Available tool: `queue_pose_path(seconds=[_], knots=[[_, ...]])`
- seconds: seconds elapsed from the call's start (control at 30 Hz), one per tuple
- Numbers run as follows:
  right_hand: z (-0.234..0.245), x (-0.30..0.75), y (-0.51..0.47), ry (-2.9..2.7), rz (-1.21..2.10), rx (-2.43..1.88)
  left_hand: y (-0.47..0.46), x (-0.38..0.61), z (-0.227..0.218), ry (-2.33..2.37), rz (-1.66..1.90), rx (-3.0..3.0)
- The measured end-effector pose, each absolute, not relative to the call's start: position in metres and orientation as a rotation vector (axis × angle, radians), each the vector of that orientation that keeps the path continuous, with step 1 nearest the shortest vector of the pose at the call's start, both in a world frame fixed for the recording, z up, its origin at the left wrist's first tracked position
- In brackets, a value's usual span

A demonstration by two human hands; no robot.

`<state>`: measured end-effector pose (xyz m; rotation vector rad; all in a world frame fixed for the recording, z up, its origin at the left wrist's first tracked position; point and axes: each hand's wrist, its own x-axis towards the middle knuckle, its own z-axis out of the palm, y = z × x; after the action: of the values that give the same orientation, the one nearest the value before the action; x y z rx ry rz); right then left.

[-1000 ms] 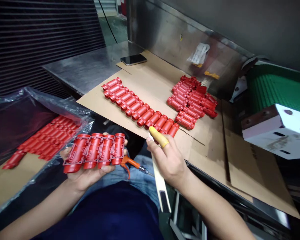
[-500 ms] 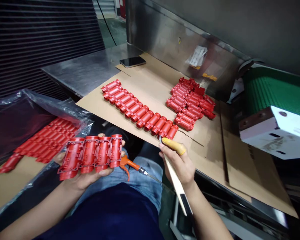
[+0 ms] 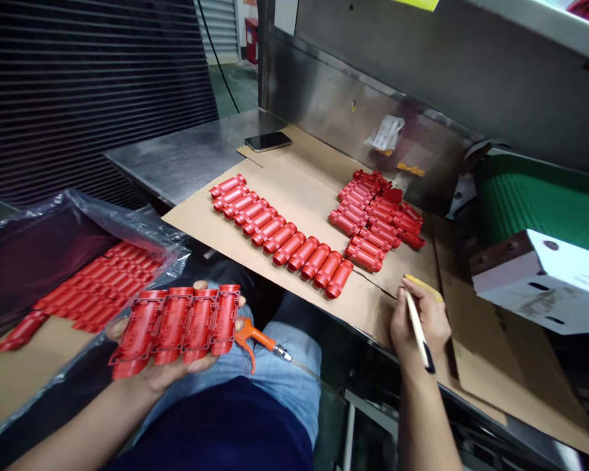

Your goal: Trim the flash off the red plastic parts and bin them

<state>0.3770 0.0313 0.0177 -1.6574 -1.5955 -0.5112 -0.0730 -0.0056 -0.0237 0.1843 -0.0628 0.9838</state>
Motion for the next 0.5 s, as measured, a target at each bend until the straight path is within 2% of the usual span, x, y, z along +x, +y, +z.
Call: queue_pose_path(seconds=[0.3,0.5], knots=[[-0.008,0.435,0.056,-1.797,-0.351,-1.936,-0.01,-0.071,-0.016,0.131,1.047,0.065],[0.004,0.426,0.024,-1.688,-0.628,-1.788,-0.004,-0.074,-0.018,0.065,1.016,0.122]])
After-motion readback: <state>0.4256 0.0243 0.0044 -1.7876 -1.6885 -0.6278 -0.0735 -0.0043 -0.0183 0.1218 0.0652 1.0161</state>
